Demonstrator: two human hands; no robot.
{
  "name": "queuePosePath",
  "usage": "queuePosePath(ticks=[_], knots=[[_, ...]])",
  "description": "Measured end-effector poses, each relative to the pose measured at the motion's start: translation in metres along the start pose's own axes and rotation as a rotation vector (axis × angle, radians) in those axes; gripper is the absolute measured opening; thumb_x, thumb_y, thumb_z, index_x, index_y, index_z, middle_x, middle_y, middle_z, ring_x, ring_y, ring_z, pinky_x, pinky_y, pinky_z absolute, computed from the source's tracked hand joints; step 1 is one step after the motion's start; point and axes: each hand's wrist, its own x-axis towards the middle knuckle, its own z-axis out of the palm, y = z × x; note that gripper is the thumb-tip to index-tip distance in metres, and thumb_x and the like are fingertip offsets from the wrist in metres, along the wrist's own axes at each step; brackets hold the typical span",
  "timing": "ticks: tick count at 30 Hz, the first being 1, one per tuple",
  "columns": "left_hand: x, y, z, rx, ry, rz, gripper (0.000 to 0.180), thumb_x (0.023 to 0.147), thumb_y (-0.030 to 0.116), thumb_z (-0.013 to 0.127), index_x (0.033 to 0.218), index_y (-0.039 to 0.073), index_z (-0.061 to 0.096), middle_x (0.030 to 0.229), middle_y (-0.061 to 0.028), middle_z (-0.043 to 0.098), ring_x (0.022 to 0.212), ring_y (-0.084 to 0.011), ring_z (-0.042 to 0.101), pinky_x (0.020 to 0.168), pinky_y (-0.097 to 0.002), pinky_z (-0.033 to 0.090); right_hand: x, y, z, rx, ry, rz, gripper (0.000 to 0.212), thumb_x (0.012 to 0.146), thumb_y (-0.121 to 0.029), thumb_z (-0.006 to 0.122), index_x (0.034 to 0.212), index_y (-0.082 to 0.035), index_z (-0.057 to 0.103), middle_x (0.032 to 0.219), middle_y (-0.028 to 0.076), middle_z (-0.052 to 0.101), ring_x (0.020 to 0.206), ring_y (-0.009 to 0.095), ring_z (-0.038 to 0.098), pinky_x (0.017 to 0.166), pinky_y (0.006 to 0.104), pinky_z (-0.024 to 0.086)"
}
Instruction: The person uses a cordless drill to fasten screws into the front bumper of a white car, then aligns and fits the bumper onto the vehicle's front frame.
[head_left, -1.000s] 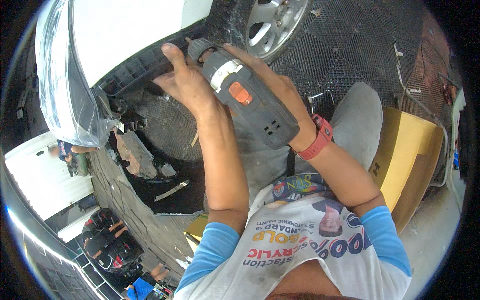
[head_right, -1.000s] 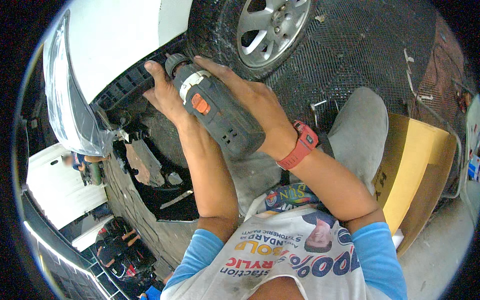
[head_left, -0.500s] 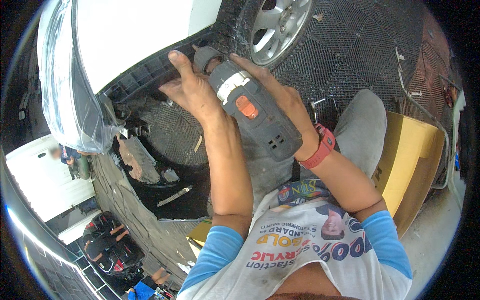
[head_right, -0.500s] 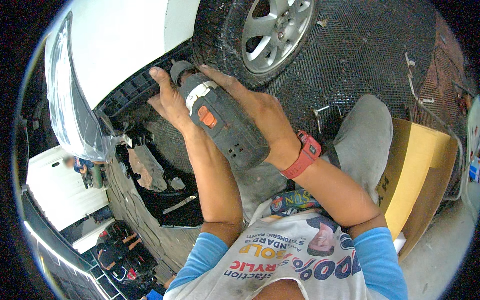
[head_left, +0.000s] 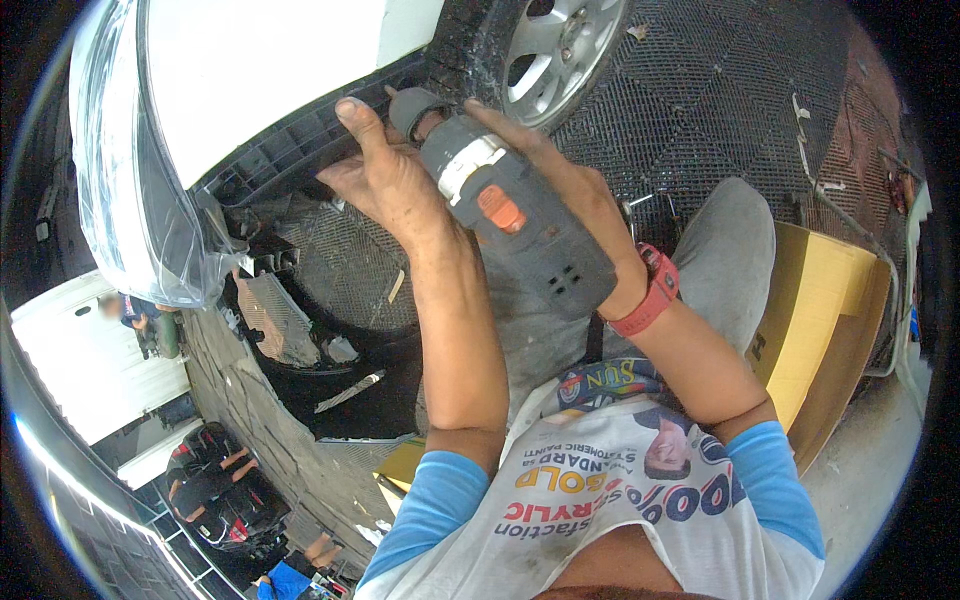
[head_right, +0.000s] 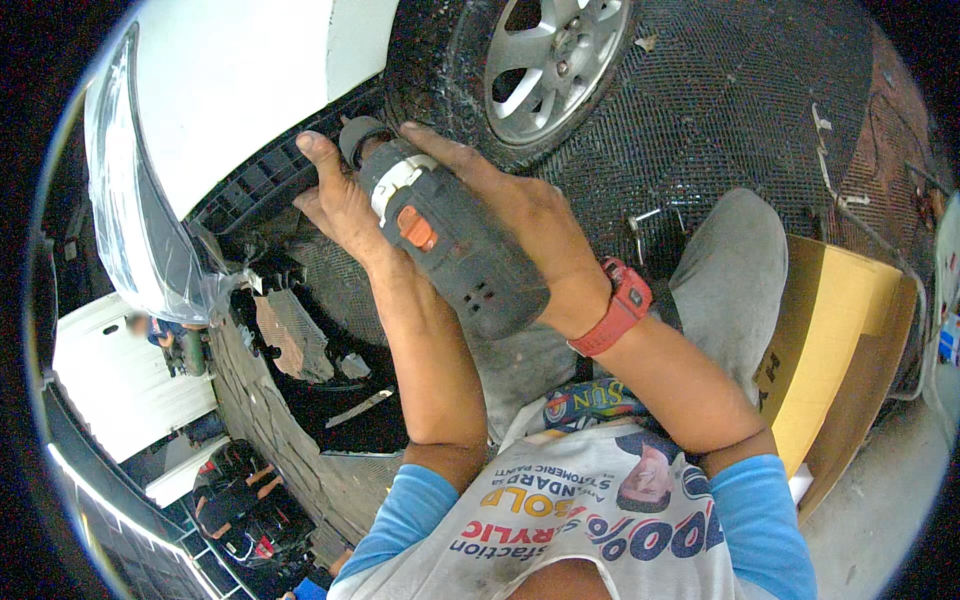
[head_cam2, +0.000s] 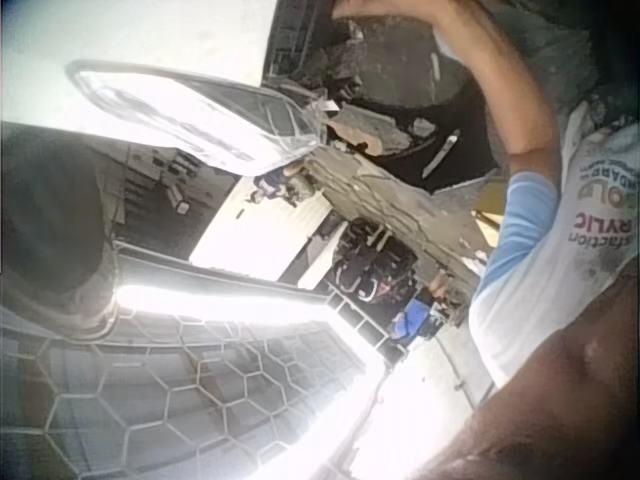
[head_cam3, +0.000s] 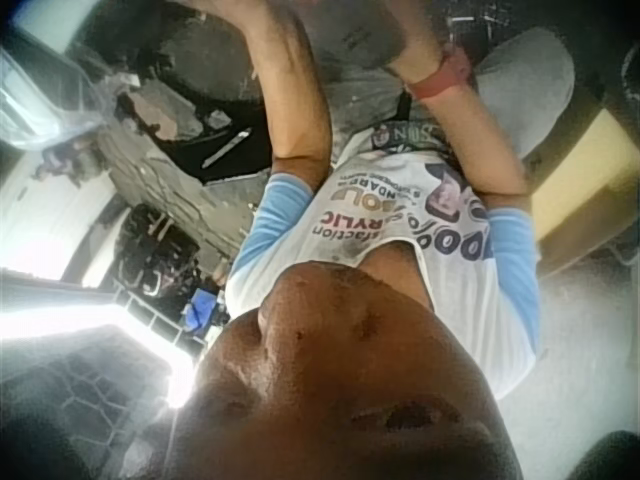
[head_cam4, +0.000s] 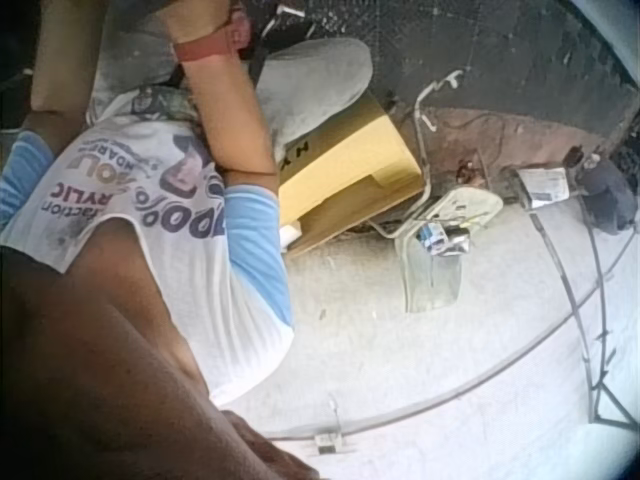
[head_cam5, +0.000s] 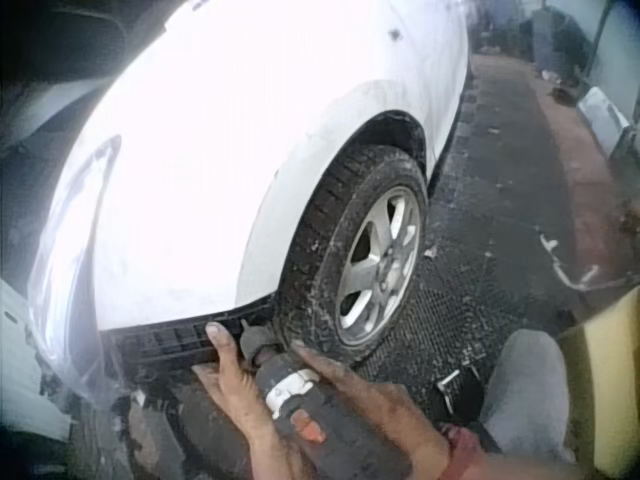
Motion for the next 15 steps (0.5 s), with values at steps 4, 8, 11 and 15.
queuePosePath(ticks=[4,8,11,15], knots=[[-0.001,0.003,0.003,0.034,0.017,-0.023,0.061,0.091,0.033,0.071,0.121,-0.008,0.037,0.113,-0.0199,0.056,0.095,-0.0210,0.063,0.073,-0.0338,0.059,0.000,0.000,0.000,0.018,-0.008,0.020,0.075,0.080,-0.025,0.068,0.148,-0.018,0.036,0.117,0.019,0.066,0.101,0.040,0.064,0.084,0.0440,0.054],[0.000,0.001,0.000,0.008,-0.021,-0.010,0.059,0.090,0.034,0.071,0.118,-0.007,0.038,0.111,-0.0198,0.057,0.091,-0.0212,0.064,0.071,-0.0332,0.059,0.000,0.000,0.001,0.024,-0.014,0.051,0.075,0.080,-0.025,0.069,0.147,-0.018,0.037,0.116,0.018,0.066,0.101,0.040,0.065,0.084,0.0433,0.054],[0.001,0.001,-0.002,0.007,-0.004,-0.040,0.058,0.090,0.034,0.071,0.119,-0.004,0.037,0.112,-0.0199,0.057,0.089,-0.0220,0.065,0.071,-0.0340,0.059,-0.002,-0.001,0.003,0.034,-0.001,0.045,0.074,0.080,-0.024,0.068,0.147,-0.018,0.037,0.116,0.018,0.066,0.101,0.039,0.065,0.084,0.0426,0.054],[0.002,-0.003,-0.002,-0.007,0.009,0.001,0.062,0.090,0.032,0.071,0.123,-0.002,0.031,0.112,-0.0215,0.056,0.088,-0.0233,0.066,0.071,-0.0351,0.060,0.000,0.000,0.002,0.016,0.010,0.003,0.073,0.080,-0.022,0.068,0.147,-0.019,0.038,0.117,0.017,0.066,0.102,0.039,0.065,0.086,0.0420,0.054]])
